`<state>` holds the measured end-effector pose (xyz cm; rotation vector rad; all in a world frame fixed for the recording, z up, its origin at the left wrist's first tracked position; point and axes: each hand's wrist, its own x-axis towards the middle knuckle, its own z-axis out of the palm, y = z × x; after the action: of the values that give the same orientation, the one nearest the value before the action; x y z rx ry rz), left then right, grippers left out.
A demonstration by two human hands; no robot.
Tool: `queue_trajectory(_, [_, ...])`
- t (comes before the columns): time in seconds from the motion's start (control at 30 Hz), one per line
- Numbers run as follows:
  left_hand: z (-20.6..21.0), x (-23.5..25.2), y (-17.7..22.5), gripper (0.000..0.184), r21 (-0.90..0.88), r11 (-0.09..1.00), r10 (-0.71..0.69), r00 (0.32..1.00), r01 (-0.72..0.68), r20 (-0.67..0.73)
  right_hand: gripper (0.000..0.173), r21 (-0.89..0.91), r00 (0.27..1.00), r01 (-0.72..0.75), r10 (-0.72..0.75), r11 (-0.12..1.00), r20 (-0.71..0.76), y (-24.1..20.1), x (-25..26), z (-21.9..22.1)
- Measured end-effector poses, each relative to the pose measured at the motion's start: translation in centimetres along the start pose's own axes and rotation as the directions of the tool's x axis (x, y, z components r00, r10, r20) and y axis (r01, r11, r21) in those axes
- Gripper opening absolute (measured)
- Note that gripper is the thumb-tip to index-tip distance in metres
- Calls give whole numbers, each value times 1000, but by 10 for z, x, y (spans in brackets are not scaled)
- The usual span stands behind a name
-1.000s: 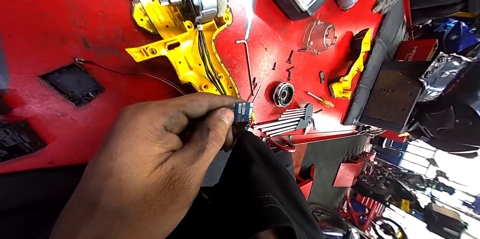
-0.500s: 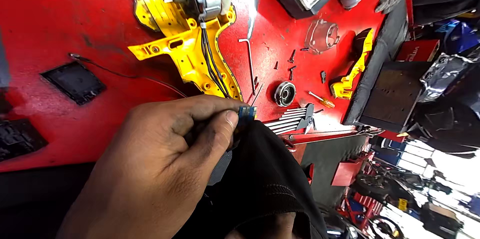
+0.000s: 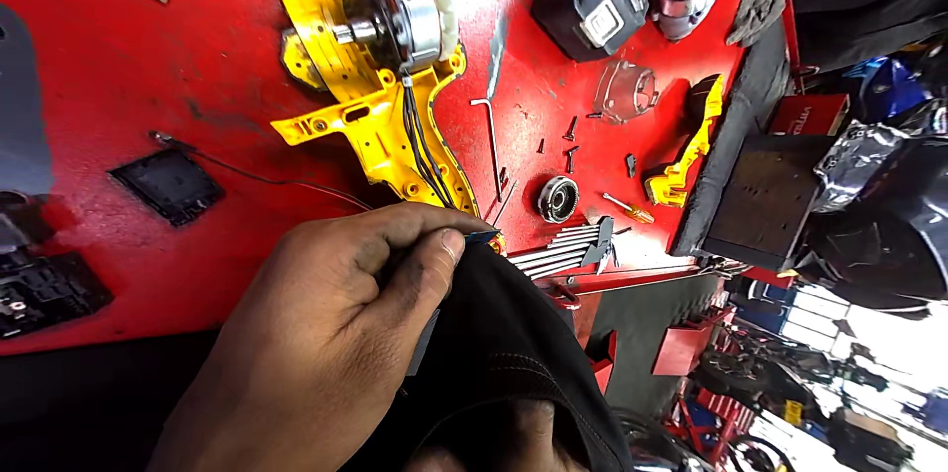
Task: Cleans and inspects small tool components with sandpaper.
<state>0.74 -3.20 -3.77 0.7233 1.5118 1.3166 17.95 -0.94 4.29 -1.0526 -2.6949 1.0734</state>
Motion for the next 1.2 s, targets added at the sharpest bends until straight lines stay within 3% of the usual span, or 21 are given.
queue_trajectory(0.27, [-1,1,1,24,-57,998,5,1000,-4,19,57,-9,1000,-11,11,1000,3,-1,0,-6])
queue_trajectory(0.4, [-2,1,-1,25,-78,997,2,999,0,33,54,123,1000,15,-16,992,5,1,2,-6])
queue_trajectory(0.6, [-4,2,0,25,-107,994,-3,999,8,48,59,45,1000,-17,17,999,3,-1,5,-13])
queue_trajectory(1.2, [-6,0,-11,24,-121,992,44,997,-35,71,58,116,999,-36,35,993,10,-5,10,-20])
